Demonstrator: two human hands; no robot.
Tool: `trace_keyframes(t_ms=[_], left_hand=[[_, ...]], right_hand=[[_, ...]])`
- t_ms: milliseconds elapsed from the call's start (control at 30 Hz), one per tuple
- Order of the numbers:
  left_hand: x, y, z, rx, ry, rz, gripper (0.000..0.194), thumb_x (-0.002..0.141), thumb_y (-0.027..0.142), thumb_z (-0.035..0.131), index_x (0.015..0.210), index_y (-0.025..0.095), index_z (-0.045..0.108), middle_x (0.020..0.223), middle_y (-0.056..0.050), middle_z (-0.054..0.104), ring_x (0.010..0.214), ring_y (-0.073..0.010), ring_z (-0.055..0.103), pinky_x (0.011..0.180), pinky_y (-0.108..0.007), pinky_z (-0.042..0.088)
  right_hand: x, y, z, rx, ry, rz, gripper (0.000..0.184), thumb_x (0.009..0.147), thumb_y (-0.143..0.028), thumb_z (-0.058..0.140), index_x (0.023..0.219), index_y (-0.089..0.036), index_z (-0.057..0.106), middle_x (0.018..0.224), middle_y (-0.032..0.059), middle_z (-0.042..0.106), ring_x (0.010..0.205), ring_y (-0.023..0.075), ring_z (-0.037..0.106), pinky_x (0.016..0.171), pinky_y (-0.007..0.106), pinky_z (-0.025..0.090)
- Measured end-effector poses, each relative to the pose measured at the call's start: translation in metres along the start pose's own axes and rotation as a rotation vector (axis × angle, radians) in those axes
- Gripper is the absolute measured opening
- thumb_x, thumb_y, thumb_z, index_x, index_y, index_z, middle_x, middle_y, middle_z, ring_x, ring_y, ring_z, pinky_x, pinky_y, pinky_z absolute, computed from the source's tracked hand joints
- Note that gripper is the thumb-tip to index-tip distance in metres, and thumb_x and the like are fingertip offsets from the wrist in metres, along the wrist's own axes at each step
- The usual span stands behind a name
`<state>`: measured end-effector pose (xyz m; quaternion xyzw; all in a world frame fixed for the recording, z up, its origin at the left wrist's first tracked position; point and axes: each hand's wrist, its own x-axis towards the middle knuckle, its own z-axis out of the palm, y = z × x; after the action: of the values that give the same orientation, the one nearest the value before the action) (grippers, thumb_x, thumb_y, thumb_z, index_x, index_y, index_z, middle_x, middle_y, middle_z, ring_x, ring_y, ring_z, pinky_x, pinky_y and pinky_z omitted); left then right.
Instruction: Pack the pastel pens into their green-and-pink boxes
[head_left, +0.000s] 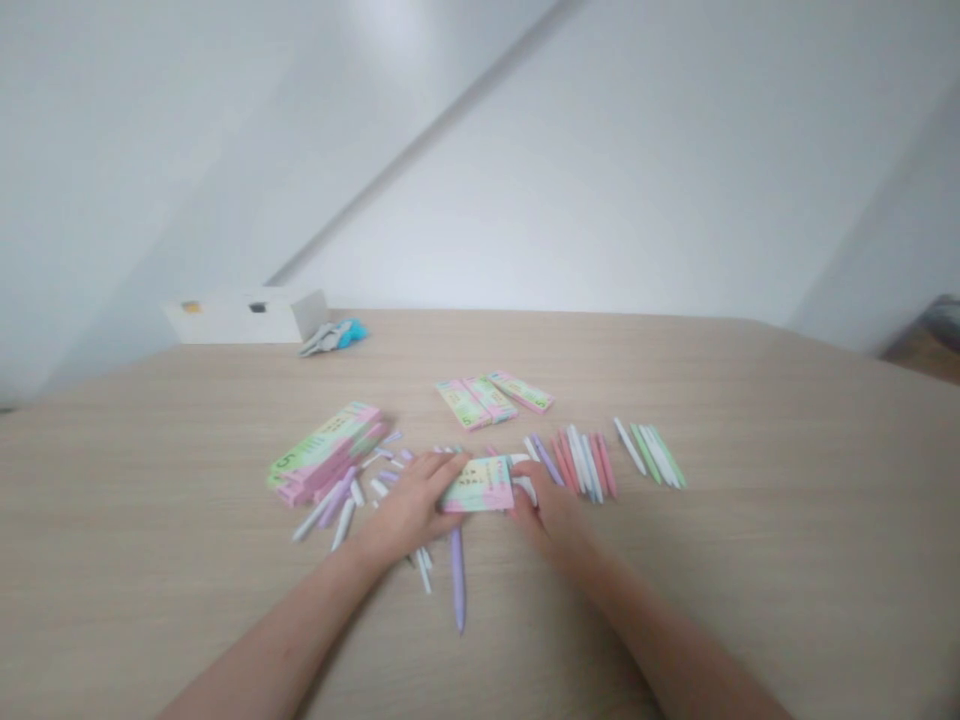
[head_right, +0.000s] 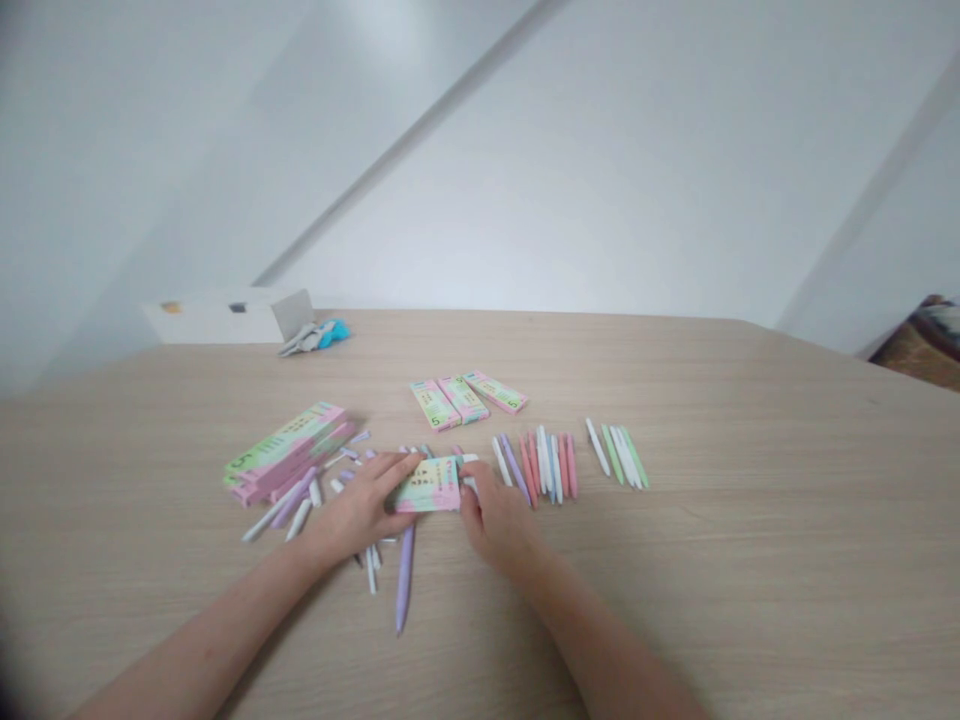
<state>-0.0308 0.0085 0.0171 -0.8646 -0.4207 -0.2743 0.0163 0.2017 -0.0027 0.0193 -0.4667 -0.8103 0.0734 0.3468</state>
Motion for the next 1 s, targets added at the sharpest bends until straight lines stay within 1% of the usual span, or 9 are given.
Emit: trace_keyframes(t_ms=[100,267,333,400,467,567,700,867,1000], left_hand=[[0.0001,0.0011,0.0001,-0.004,-0.001,0.000,0.068,0.073,0.023,0.066,0.135,0.021,0.038,0.124,-0.011,0.051,0.115,-0.0268,0.047,0.099,-0.042,0.040],[0.0009,0.0018,0.0004,-0.025,-0.013,-0.012,0.069,0.073,0.021,0.067,0.135,0.020,0.036,0.125,-0.012,0.050,0.115,-0.0262,0.047,0.100,-0.041,0.039],[0.0011,0.0018,0.0003,-0.029,-0.017,-0.014,0.070,0.073,0.022,0.067,0.135,0.020,0.035,0.125,-0.012,0.050,0.115,-0.0262,0.047,0.100,-0.041,0.039],[0.0012,0.0018,0.0001,-0.029,-0.020,-0.012,0.069,0.073,0.022,0.067,0.135,0.020,0.036,0.125,-0.012,0.050,0.116,-0.0263,0.046,0.100,-0.041,0.039],[0.0011,0.0021,-0.0001,-0.032,-0.024,-0.005,0.068,0.073,0.022,0.067,0.134,0.021,0.036,0.124,-0.011,0.050,0.115,-0.0260,0.047,0.100,-0.041,0.039],[0.0012,0.0024,-0.0004,-0.043,-0.022,0.005,0.066,0.074,0.020,0.066,0.134,0.022,0.037,0.124,-0.010,0.051,0.114,-0.0254,0.047,0.099,-0.040,0.039],[0.0013,0.0022,0.0001,-0.046,-0.005,0.019,0.066,0.073,0.020,0.066,0.133,0.021,0.039,0.124,-0.011,0.051,0.114,-0.0253,0.047,0.099,-0.040,0.039],[0.0010,0.0014,0.0014,-0.024,-0.015,0.032,0.065,0.074,0.020,0.065,0.133,0.019,0.039,0.124,-0.011,0.051,0.115,-0.0254,0.046,0.100,-0.040,0.038],[0.0006,0.0009,0.0021,-0.008,-0.021,0.035,0.065,0.075,0.022,0.065,0.134,0.019,0.038,0.124,-0.012,0.050,0.114,-0.0257,0.045,0.099,-0.040,0.038]], right_hand=[[-0.0025,0.0011,-0.0016,0.050,0.002,-0.030,0.026,0.090,-0.025,0.037,0.112,-0.018,0.048,0.076,0.0045,0.064,0.056,0.0170,0.057,0.054,0.027,0.042],[-0.0051,-0.0003,-0.0018,0.236,0.110,-0.071,0.040,0.090,-0.024,0.037,0.129,-0.018,0.038,0.101,0.0100,0.061,0.076,0.0179,0.060,0.071,0.031,0.048],[-0.0052,-0.0013,-0.0002,0.347,0.104,-0.001,0.043,0.092,-0.025,0.033,0.134,-0.018,0.033,0.093,0.0073,0.062,0.072,0.0168,0.059,0.067,0.030,0.049],[-0.0048,-0.0015,0.0020,0.441,0.089,0.113,0.043,0.094,-0.029,0.029,0.136,-0.018,0.032,0.081,0.0040,0.060,0.061,0.0147,0.056,0.057,0.026,0.048],[-0.0042,-0.0010,0.0040,0.505,0.062,0.195,0.043,0.095,-0.034,0.027,0.134,-0.018,0.037,0.075,0.0024,0.058,0.056,0.0136,0.053,0.050,0.024,0.045],[-0.0034,0.0002,0.0060,0.558,0.025,0.231,0.044,0.095,-0.042,0.028,0.127,-0.018,0.046,0.069,0.0011,0.055,0.055,0.0137,0.052,0.047,0.023,0.044],[-0.0023,0.0001,0.0063,0.550,0.026,0.182,0.041,0.095,-0.041,0.028,0.124,-0.020,0.049,0.071,0.0019,0.057,0.054,0.0137,0.052,0.049,0.025,0.045],[0.0001,-0.0024,0.0042,0.439,0.022,0.104,0.031,0.094,-0.031,0.034,0.117,-0.021,0.052,0.082,0.0051,0.059,0.073,0.0175,0.057,0.068,0.030,0.050],[0.0012,-0.0035,0.0050,0.352,0.002,0.077,0.033,0.096,-0.027,0.030,0.123,-0.019,0.047,0.089,0.0070,0.061,0.077,0.0180,0.059,0.072,0.031,0.050]])
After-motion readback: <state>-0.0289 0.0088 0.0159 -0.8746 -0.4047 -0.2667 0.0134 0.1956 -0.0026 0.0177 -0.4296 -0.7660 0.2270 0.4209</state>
